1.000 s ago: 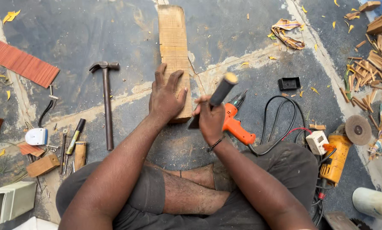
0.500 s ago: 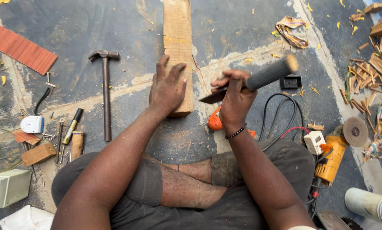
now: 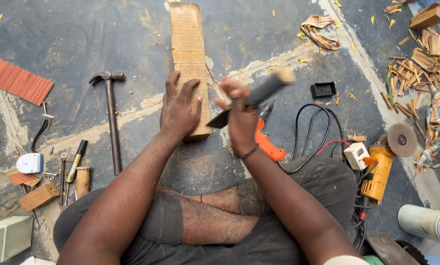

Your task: The person sits on a tiled floor and uses an orange power drill to bore holes into a rectangular wooden block. They then switch to a chisel and hammer to carve and shape the wood, removing chips and refining the surface.

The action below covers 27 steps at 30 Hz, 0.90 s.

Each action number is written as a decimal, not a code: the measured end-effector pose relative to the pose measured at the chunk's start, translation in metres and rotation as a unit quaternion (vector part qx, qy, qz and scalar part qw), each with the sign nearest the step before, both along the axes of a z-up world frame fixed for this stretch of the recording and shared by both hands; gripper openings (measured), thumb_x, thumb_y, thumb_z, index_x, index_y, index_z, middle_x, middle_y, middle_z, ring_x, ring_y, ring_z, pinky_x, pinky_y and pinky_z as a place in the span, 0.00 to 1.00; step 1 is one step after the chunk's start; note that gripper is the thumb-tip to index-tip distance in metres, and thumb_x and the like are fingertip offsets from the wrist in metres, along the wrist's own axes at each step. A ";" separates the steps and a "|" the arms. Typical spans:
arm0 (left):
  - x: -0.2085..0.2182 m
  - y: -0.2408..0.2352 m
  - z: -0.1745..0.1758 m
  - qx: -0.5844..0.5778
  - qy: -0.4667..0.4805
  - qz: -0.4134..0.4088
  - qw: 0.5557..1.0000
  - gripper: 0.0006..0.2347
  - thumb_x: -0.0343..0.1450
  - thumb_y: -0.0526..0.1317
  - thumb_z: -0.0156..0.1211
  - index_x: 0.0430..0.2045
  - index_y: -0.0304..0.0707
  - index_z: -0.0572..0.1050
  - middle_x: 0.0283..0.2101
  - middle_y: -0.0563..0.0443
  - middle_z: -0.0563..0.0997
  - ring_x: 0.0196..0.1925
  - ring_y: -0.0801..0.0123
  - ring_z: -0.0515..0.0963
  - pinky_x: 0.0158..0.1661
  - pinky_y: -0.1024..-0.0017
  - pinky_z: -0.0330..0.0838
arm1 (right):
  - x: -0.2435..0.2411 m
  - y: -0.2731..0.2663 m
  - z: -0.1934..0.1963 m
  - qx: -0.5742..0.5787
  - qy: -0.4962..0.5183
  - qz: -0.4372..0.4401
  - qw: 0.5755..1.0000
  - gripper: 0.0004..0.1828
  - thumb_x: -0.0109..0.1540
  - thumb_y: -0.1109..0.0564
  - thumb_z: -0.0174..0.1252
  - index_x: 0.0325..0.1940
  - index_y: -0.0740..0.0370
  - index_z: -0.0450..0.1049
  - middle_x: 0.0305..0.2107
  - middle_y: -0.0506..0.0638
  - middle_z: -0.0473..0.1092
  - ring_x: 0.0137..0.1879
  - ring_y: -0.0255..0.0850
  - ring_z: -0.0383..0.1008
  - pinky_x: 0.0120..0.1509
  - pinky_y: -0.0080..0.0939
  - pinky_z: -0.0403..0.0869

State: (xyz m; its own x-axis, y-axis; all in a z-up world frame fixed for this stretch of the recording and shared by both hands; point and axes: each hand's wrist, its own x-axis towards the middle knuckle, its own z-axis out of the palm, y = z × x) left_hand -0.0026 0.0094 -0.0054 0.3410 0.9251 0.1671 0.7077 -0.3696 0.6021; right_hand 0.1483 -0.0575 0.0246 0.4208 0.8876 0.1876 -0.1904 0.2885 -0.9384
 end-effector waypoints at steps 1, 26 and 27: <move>-0.002 -0.002 0.001 -0.016 0.000 0.006 1.000 0.22 0.71 0.41 0.64 0.61 0.51 0.66 0.68 0.40 0.51 0.67 0.42 0.67 0.59 0.47 0.72 | 0.000 -0.003 -0.001 -0.023 -0.003 0.000 1.000 0.21 0.72 0.45 0.54 0.60 0.62 0.71 0.61 0.60 0.70 0.67 0.49 0.74 0.58 0.48 0.81; 0.003 0.002 -0.030 -0.037 -0.097 0.040 0.994 0.20 0.76 0.32 0.49 0.65 0.53 0.68 0.79 0.45 0.52 0.79 0.47 0.60 0.67 0.60 0.69 | 0.013 0.003 -0.012 -0.104 0.065 -0.023 0.992 0.33 0.68 0.37 0.53 0.63 0.66 0.68 0.61 0.60 0.69 0.70 0.54 0.70 0.69 0.57 0.75; 0.002 0.001 -0.030 -0.025 -0.097 0.044 0.994 0.21 0.77 0.32 0.48 0.66 0.54 0.66 0.81 0.45 0.52 0.80 0.46 0.60 0.68 0.61 0.69 | 0.015 0.002 -0.011 -0.119 0.075 -0.021 0.990 0.33 0.67 0.36 0.52 0.64 0.66 0.68 0.61 0.60 0.69 0.70 0.54 0.69 0.70 0.58 0.77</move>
